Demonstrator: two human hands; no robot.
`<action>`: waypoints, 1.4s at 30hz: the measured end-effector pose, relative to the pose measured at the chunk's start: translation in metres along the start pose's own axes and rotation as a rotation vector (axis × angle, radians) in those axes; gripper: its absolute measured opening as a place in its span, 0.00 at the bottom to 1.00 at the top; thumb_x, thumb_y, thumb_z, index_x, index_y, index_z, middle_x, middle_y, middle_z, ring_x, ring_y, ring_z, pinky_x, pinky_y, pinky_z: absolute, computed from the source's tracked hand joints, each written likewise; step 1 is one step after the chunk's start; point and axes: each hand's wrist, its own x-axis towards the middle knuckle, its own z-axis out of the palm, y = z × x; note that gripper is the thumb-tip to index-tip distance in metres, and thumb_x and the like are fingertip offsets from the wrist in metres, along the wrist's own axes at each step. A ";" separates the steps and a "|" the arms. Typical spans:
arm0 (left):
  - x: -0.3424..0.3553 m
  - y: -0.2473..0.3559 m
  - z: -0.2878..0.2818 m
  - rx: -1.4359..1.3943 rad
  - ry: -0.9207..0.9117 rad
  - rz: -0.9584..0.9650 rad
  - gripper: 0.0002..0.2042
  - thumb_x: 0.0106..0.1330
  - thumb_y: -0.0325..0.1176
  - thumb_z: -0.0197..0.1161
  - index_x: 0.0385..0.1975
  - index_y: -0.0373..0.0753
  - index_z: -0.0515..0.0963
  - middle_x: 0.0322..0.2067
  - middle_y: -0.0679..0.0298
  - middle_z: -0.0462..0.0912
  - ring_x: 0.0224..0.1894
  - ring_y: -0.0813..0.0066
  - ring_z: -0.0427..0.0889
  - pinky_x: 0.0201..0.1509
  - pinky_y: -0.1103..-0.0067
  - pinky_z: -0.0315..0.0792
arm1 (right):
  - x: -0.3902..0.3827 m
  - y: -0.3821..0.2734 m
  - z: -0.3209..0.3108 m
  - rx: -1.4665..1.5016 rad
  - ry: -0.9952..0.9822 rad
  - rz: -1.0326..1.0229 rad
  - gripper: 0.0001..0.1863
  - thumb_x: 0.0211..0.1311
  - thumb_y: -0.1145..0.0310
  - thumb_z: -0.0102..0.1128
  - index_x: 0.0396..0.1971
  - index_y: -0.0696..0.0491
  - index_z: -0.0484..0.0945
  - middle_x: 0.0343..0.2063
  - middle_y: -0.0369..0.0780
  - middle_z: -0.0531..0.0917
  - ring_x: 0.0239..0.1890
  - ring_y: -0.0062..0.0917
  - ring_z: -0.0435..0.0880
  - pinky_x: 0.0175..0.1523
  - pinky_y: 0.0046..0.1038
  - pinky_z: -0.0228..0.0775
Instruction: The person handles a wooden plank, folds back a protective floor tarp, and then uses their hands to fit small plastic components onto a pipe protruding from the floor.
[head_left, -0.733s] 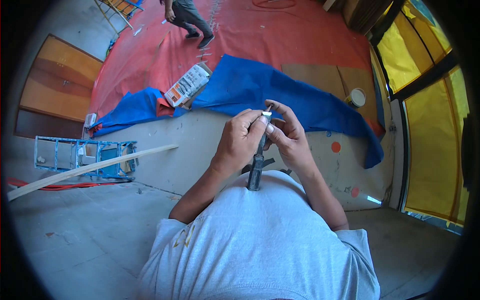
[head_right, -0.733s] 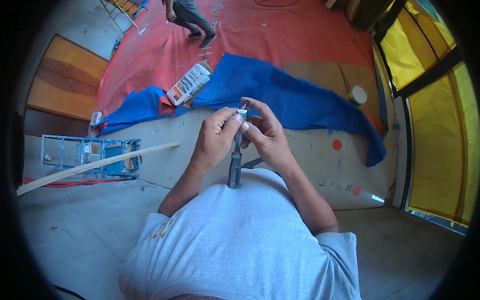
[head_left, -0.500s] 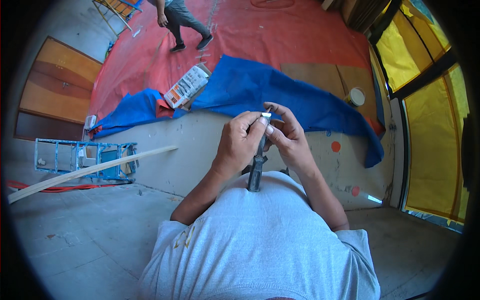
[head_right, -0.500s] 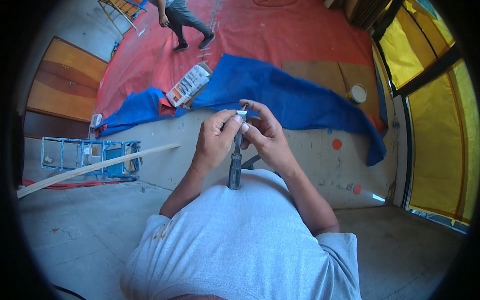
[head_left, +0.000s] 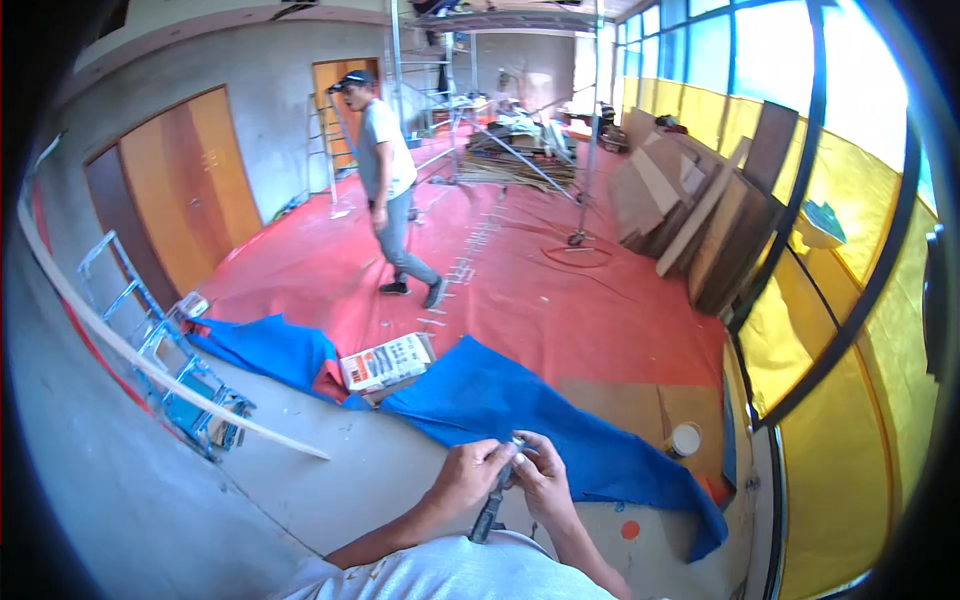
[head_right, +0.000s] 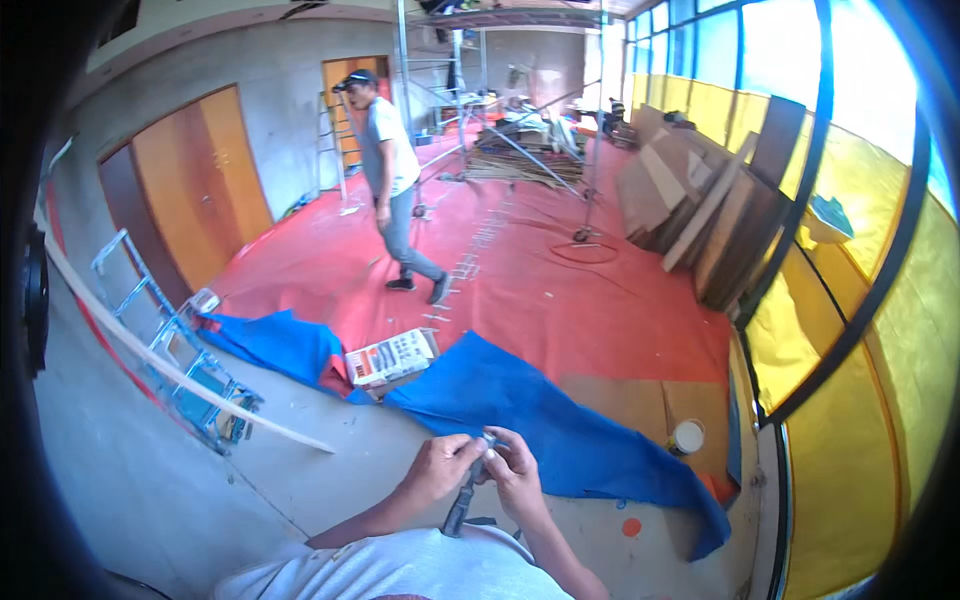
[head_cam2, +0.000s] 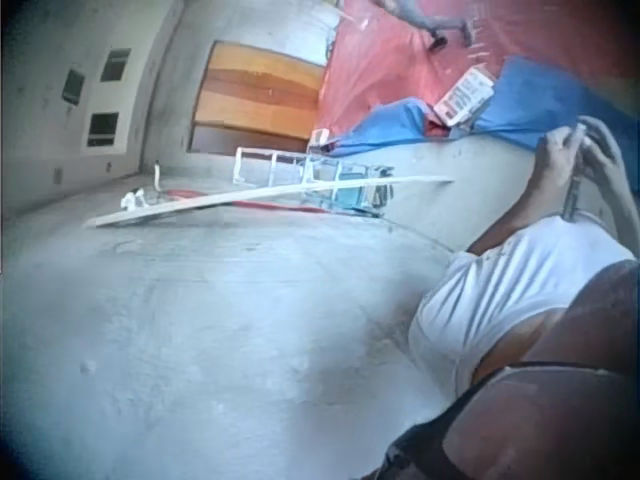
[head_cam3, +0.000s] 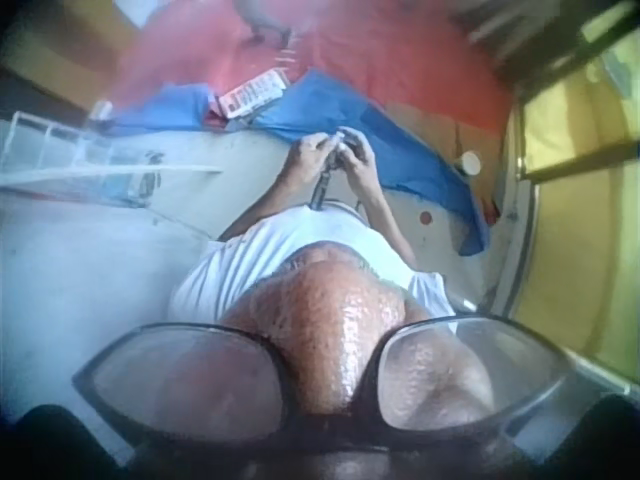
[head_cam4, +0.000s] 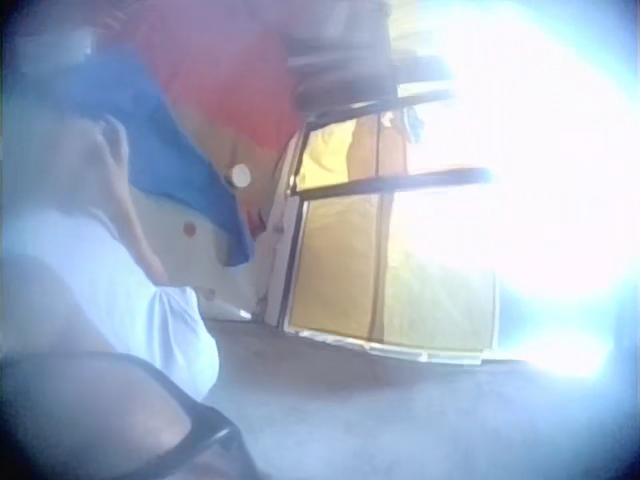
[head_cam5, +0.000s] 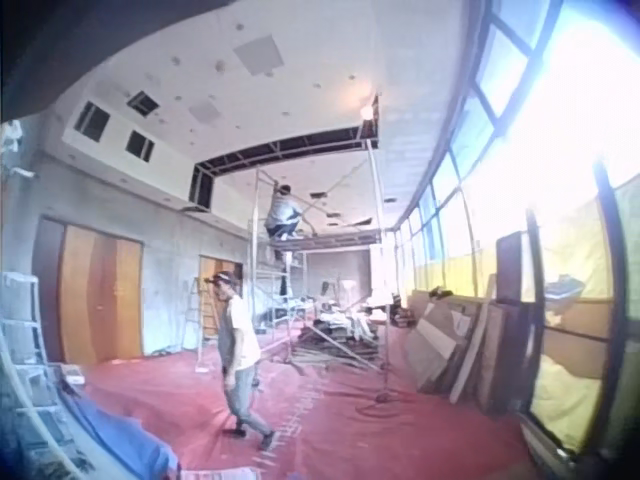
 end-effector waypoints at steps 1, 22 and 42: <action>0.000 -0.003 -0.004 0.053 0.009 -0.021 0.17 0.76 0.43 0.58 0.34 0.34 0.83 0.19 0.64 0.78 0.24 0.84 0.73 0.28 0.75 0.70 | 0.005 -0.003 0.003 -0.062 -0.020 0.016 0.18 0.73 0.72 0.58 0.60 0.53 0.71 0.40 0.38 0.82 0.37 0.18 0.81 0.39 0.22 0.78; -0.055 -0.001 0.005 0.020 0.253 -0.112 0.16 0.76 0.43 0.57 0.42 0.35 0.84 0.21 0.64 0.79 0.26 0.84 0.74 0.30 0.75 0.71 | -0.007 0.009 0.011 0.081 -0.279 0.117 0.18 0.72 0.75 0.57 0.59 0.55 0.69 0.35 0.38 0.82 0.31 0.19 0.82 0.35 0.23 0.80; -0.074 -0.020 -0.032 -0.247 0.287 -0.224 0.14 0.75 0.36 0.56 0.47 0.31 0.81 0.30 0.59 0.83 0.31 0.77 0.79 0.36 0.77 0.74 | 0.004 0.022 0.051 0.030 -0.434 0.251 0.22 0.73 0.73 0.57 0.64 0.52 0.65 0.39 0.37 0.80 0.38 0.18 0.81 0.38 0.24 0.79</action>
